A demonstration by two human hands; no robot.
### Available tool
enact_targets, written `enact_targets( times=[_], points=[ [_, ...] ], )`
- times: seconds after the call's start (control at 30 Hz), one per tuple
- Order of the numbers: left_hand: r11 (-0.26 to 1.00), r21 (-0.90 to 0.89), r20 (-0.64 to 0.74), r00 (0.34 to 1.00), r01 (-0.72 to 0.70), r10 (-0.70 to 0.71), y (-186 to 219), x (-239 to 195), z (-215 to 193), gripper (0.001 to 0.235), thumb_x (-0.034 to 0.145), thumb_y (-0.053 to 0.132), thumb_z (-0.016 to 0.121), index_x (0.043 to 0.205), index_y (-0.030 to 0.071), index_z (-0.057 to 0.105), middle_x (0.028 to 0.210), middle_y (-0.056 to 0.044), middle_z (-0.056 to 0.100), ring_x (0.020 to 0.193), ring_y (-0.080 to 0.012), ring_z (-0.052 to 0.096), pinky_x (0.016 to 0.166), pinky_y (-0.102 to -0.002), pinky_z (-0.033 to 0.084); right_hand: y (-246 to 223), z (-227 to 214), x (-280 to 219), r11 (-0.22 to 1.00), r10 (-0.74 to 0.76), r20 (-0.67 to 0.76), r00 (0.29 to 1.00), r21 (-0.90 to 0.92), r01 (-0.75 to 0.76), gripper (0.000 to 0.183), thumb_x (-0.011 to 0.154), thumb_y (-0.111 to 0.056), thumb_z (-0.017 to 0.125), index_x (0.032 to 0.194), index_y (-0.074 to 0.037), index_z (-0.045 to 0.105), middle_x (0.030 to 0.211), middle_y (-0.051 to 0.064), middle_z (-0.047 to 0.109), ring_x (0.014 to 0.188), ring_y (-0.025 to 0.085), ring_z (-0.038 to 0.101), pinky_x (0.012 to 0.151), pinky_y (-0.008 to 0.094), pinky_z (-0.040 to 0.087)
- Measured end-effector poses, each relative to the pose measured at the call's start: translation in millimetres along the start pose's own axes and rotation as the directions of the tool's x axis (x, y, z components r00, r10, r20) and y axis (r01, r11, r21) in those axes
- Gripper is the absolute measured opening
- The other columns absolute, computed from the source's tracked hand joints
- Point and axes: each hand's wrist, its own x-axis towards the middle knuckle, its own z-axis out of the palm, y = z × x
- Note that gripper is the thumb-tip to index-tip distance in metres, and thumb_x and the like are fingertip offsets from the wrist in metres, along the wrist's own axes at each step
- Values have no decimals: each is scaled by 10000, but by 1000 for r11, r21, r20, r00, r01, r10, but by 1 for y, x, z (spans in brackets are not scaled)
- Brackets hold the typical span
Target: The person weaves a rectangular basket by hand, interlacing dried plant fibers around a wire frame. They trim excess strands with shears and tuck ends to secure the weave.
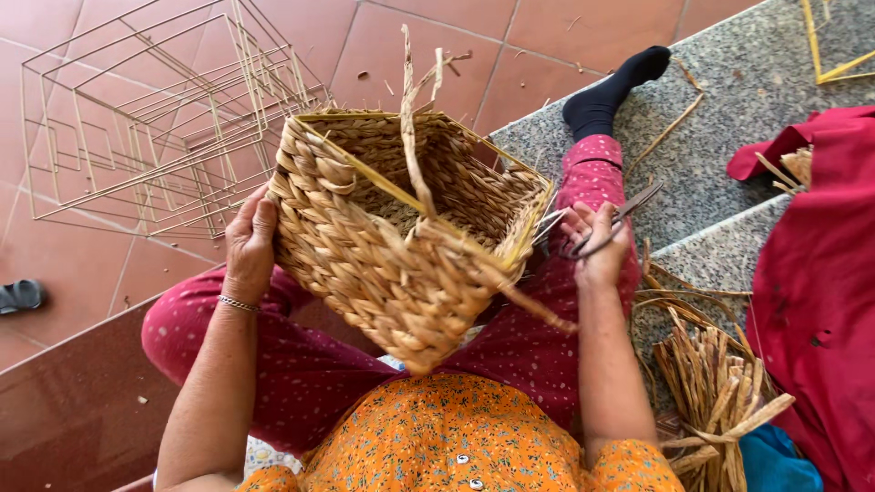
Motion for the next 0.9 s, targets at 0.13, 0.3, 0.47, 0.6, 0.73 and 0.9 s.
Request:
enact_targets(
  times=[0.13, 0.3, 0.47, 0.6, 0.73, 0.9],
  points=[
    [995, -59, -71, 993, 85, -89, -6, 8, -24, 393, 1118, 266, 558, 1386, -12, 628, 1225, -42, 699, 1075, -102, 620, 956, -258, 518, 64, 7, 50, 972, -149, -82, 985, -196, 131, 269, 1089, -295, 586, 1171, -79, 449, 987, 105, 685, 794, 206, 708, 638, 314, 568],
    [985, -123, -50, 991, 120, -127, -14, 24, -56, 371, 1113, 261, 588, 1347, -19, 652, 1205, -40, 718, 1056, -98, 652, 949, -259, 545, 113, -5, 85, 925, -217, -159, 963, -349, 151, 241, 1094, -268, 599, 1162, -93, 448, 972, 81, 671, 789, 157, 683, 613, 274, 533],
    [958, -250, -44, 987, 137, -153, -24, 48, -76, 349, 1106, 262, 626, 1316, -14, 668, 1170, -43, 731, 1015, -101, 675, 919, -263, 560, 114, 3, 86, 970, 93, -77, 993, -217, -108, 430, 1051, -392, 578, 1241, -19, 480, 983, 102, 681, 832, 204, 740, 696, 299, 640],
    [973, -207, -186, 972, 106, -146, -52, 66, -98, 326, 1144, 289, 651, 1189, -27, 711, 1043, -48, 749, 860, -104, 672, 790, -264, 556, 90, 12, 57, 914, 294, 13, 956, -298, -277, 615, 976, -526, 526, 1292, 1, 493, 976, 198, 726, 738, 225, 703, 626, 309, 577],
    [954, -214, -204, 945, 210, -254, -97, 89, -126, 341, 1135, 339, 656, 1160, 10, 742, 937, -50, 724, 732, -99, 637, 664, -269, 527, 42, 21, 26, 865, 171, -92, 981, -463, -194, 565, 1040, -519, 532, 1271, -9, 610, 962, 72, 681, 683, 95, 549, 563, 263, 478],
    [963, 147, 135, 960, 224, -244, -150, 146, -101, 443, 1121, 394, 599, 1344, 14, 651, 1206, -81, 706, 1006, -146, 675, 880, -305, 566, -38, -4, -4, 943, -31, -27, 999, -331, 20, 512, 1096, -453, 577, 1325, 5, 570, 923, 42, 558, 717, 115, 586, 631, 292, 565]
  ],
)
